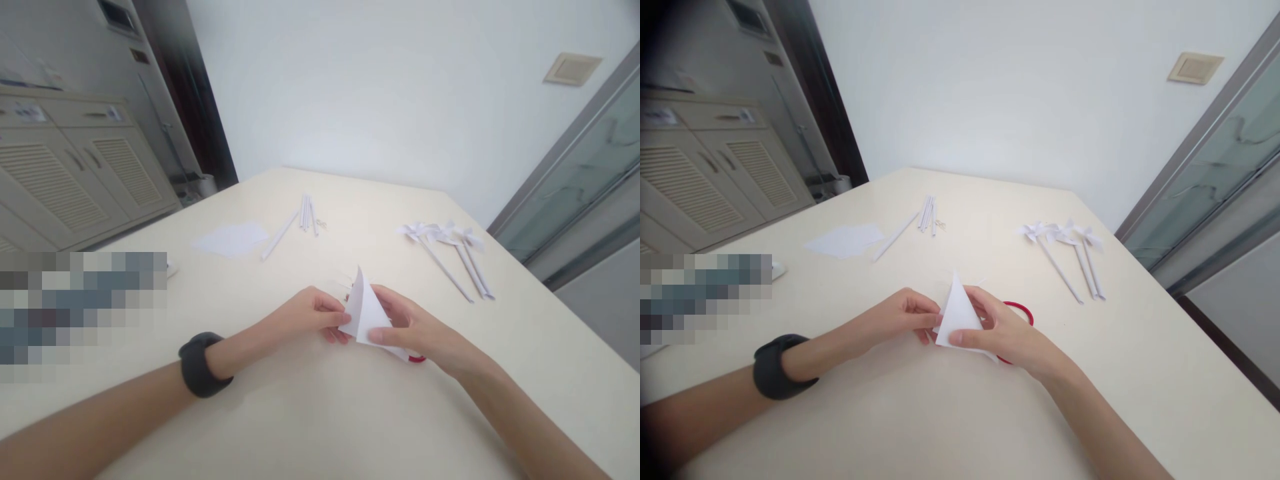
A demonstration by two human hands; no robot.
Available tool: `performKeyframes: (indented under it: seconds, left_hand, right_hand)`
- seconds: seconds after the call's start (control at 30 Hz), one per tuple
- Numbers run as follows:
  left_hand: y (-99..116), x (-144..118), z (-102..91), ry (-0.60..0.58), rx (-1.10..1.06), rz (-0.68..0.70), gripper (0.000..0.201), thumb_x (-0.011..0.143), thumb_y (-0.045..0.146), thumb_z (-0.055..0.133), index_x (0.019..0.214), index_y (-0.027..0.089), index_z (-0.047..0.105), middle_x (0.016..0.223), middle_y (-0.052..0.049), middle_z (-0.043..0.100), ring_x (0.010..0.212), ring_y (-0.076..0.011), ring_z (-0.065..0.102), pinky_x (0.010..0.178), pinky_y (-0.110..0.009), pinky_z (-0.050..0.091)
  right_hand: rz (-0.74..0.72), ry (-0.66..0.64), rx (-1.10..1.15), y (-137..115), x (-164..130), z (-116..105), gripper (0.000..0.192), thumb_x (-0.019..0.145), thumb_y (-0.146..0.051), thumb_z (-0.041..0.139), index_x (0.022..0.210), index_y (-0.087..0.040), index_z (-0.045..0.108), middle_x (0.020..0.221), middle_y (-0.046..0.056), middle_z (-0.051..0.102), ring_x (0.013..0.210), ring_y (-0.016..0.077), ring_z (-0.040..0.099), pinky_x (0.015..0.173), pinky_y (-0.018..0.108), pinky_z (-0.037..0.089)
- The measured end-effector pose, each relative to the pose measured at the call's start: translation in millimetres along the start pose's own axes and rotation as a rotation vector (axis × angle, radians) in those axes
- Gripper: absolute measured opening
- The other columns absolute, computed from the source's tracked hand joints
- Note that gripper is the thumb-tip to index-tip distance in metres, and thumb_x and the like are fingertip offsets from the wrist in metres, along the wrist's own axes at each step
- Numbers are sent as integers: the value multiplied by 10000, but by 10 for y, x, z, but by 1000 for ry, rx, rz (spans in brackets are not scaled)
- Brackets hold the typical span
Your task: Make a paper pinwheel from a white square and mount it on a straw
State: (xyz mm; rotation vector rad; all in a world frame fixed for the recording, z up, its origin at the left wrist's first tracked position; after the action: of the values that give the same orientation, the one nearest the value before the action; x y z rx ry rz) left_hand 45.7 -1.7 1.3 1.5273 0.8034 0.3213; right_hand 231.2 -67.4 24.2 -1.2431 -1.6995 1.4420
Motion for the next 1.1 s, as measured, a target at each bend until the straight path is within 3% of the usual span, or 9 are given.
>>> performKeyframes:
  seconds: [0.07,0.23,0.63,0.9,1.1]
  left_hand:
    - [19,-14,12,-27,-17,-4,250,801,352,592,844,144,724,809,-75,732,783,-207,673,737,-300,526]
    - [44,-38,74,-89,-49,-26,259,836,335,557,898,150,728,874,-84,739,840,-217,687,767,-298,534]
    - [104,-72,89,-124,-104,-22,209,822,259,581,949,169,720,883,-51,741,902,-227,683,851,-331,522]
    - [43,-50,103,-186,-132,-6,186,812,220,593,943,166,714,943,-50,724,911,-223,679,854,-335,528]
    - [39,-65,88,-156,-110,-57,204,820,302,605,858,124,698,938,-101,734,847,-218,695,816,-332,540]
  right_hand:
    - [25,40,-41,33,21,15,546,796,-325,640,1304,-305,441,1050,46,629,908,212,616,614,283,521]
    - [31,93,-77,107,54,41,525,775,-297,654,1261,-305,454,1201,35,585,1021,230,586,810,369,500]
    - [74,156,-177,122,83,51,305,779,-316,621,1068,-254,545,965,16,629,867,224,594,668,317,455]
    - [101,165,-190,99,101,64,212,790,-290,601,989,-232,557,891,-7,621,814,189,584,649,281,431]
    - [101,203,-208,117,108,42,200,801,-290,582,992,-236,551,930,-9,626,871,192,583,698,288,435]
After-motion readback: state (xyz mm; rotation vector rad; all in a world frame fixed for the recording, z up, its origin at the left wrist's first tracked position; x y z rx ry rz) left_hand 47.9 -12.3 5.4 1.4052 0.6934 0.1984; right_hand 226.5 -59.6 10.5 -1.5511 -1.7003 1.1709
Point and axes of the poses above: each hand's wrist, its own x-axis towards the middle knuckle, its own z-axis out of the palm, y = z × x, the point moved 2 cm from there along x, towards the middle knuckle
